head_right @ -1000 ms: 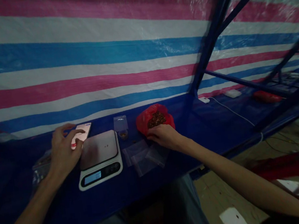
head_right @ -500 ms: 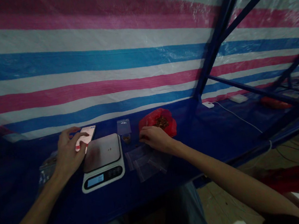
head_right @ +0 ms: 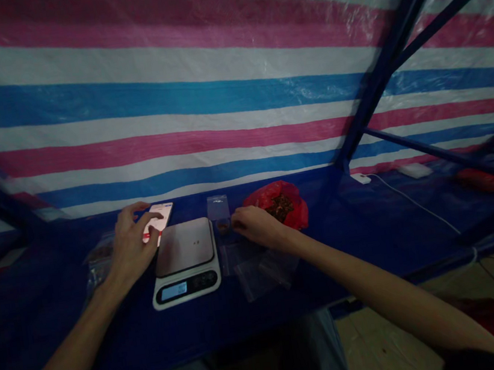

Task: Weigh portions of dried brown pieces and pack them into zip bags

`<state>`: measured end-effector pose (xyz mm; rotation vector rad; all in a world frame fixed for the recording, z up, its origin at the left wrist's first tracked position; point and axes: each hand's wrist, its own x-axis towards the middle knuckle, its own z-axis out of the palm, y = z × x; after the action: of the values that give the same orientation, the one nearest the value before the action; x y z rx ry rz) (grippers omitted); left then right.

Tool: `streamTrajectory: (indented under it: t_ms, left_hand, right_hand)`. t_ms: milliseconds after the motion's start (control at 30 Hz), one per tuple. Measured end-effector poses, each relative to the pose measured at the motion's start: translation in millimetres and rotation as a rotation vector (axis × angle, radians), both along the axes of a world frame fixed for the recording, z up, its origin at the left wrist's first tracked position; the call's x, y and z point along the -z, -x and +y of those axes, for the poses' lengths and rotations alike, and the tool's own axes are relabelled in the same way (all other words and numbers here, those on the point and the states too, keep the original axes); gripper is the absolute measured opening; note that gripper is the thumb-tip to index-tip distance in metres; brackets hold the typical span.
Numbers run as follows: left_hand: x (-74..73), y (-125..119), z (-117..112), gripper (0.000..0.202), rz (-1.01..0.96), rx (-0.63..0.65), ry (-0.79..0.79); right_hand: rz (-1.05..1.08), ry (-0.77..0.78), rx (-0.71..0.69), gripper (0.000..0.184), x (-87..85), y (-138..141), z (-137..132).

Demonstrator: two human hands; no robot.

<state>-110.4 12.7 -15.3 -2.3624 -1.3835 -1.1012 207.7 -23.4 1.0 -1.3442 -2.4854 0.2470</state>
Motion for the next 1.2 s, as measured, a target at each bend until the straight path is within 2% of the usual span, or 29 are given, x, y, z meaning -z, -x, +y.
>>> streamTrajectory:
  t_ms: [100, 200, 333, 533, 767, 967, 1200]
  left_hand:
    - [0.0, 0, 0, 0.025, -0.001, 0.004, -0.005]
    - [-0.6, 0, -1, 0.024, -0.006, 0.000, 0.003]
    - [-1.6, 0, -1, 0.024, -0.006, 0.014, 0.015]
    - [0.6, -1, 0, 0.026, -0.008, 0.028, 0.021]
    - [-0.1, 0, 0, 0.024, -0.013, 0.028, 0.025]
    - [3.7, 0, 3, 0.026, -0.007, 0.034, 0.019]
    - [2.5, 2, 3, 0.024, -0.008, 0.006, 0.029]
  right_hand:
    - [0.036, 0.033, 0.038, 0.010, -5.4, 9, 1]
    - [0.000, 0.070, 0.049, 0.012, 2.6, 15, 0]
    - [-0.034, 0.030, 0.085, 0.013, 14.9, 16, -3]
    - [-0.113, -0.001, -0.007, 0.021, 14.5, 26, -3]
    - [-0.197, 0.010, 0.025, 0.018, 17.5, 43, -5]
    - [-0.186, 0.011, -0.026, 0.021, 17.7, 45, -7]
    - [-0.336, -0.059, -0.034, 0.021, 19.2, 45, -9]
